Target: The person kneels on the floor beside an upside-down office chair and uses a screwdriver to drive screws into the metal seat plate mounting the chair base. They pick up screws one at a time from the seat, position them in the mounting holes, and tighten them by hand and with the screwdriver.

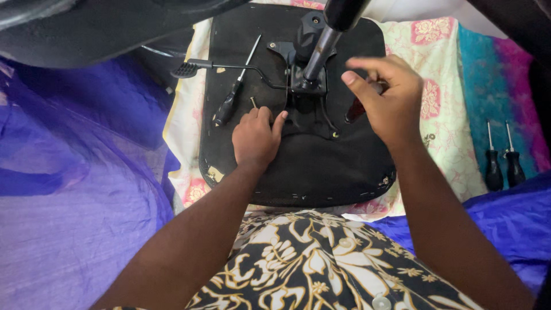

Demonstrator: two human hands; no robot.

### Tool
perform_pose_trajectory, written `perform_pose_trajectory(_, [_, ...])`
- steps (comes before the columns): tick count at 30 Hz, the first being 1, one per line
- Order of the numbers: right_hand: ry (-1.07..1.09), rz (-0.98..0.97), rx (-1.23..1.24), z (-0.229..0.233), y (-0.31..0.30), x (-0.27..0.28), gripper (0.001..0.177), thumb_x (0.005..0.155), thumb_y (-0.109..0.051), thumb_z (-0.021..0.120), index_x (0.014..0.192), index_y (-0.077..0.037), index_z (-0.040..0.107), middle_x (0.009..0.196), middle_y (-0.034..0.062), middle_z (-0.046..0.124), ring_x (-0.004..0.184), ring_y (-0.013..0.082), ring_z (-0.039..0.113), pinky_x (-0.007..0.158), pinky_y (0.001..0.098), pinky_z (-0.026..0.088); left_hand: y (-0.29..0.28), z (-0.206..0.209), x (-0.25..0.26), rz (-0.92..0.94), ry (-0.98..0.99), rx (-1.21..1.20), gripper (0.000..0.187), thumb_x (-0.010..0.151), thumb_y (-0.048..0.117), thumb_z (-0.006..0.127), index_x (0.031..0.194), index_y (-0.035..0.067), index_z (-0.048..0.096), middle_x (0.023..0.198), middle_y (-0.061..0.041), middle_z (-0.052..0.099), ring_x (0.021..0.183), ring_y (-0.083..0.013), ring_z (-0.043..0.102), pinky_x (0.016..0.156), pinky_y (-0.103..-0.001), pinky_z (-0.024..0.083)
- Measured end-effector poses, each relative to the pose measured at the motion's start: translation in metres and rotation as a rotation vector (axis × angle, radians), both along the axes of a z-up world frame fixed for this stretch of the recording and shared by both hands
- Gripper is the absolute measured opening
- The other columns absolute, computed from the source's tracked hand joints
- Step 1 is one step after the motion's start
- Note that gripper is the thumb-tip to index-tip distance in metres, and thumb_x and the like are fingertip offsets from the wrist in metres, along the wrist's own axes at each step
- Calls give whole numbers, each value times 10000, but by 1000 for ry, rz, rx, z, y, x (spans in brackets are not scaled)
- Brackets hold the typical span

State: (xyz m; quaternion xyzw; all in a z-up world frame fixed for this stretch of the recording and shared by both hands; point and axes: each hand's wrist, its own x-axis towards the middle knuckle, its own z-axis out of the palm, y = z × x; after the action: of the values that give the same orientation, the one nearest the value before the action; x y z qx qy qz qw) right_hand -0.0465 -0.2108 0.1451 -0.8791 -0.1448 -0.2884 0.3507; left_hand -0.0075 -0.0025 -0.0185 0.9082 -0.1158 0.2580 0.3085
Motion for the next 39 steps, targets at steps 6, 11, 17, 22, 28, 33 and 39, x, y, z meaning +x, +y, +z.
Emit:
perform_pose_trajectory(6, [-11,-16,276,-24,-2,3,224,976,-68,820,1104,66,694,1007,120,755,926,112,713,834,234,567,-1,-1,0,-5,11,-18,399,970,435,695,787,96,595,797,-75,639,750,-293,645,636,-455,514])
perform_pose_trajectory(11, [85,106,571,-31,-10,7,201,1124,-130,569,1188,41,652,1153,137,744,1092,188,737,1011,310,581,0,1,0,1,24,-4,403,969,443,690,783,97,600,801,-77,644,754,-297,646,643,-462,514])
perform_pose_trajectory(17, [136,124,748,-46,-24,8,263,1106,-168,457,1113,18,644,1213,112,699,1118,188,680,1028,332,553,1,1,-1,-5,42,21,410,977,450,678,799,88,608,805,-81,644,746,-283,645,639,-442,519])
perform_pose_trajectory(22, [-39,43,559,-55,-25,9,260,1216,-155,520,1050,19,617,1045,53,552,939,123,521,921,259,439,0,0,0,-8,32,24,406,981,446,678,801,89,607,808,-77,645,748,-279,644,630,-434,517])
perform_pose_trajectory(28, [-47,-100,344,-43,-19,-5,163,1128,-127,614,1236,-24,680,1068,18,561,945,93,554,872,244,468,0,0,0,9,17,45,404,973,447,680,796,92,605,809,-77,648,757,-286,649,631,-444,518])
perform_pose_trajectory(33, [-91,-6,605,-41,-17,0,150,1082,-70,642,1209,-11,587,1122,57,711,991,85,621,925,230,495,-1,1,0,14,31,42,406,972,451,681,787,98,606,810,-76,653,764,-290,655,633,-448,520])
perform_pose_trajectory(39, [-52,-79,481,-42,-23,-8,186,1121,-60,538,1159,4,709,1187,60,750,1062,123,655,984,237,514,1,1,0,-2,41,58,419,979,454,683,806,80,607,809,-92,650,751,-292,655,636,-443,524])
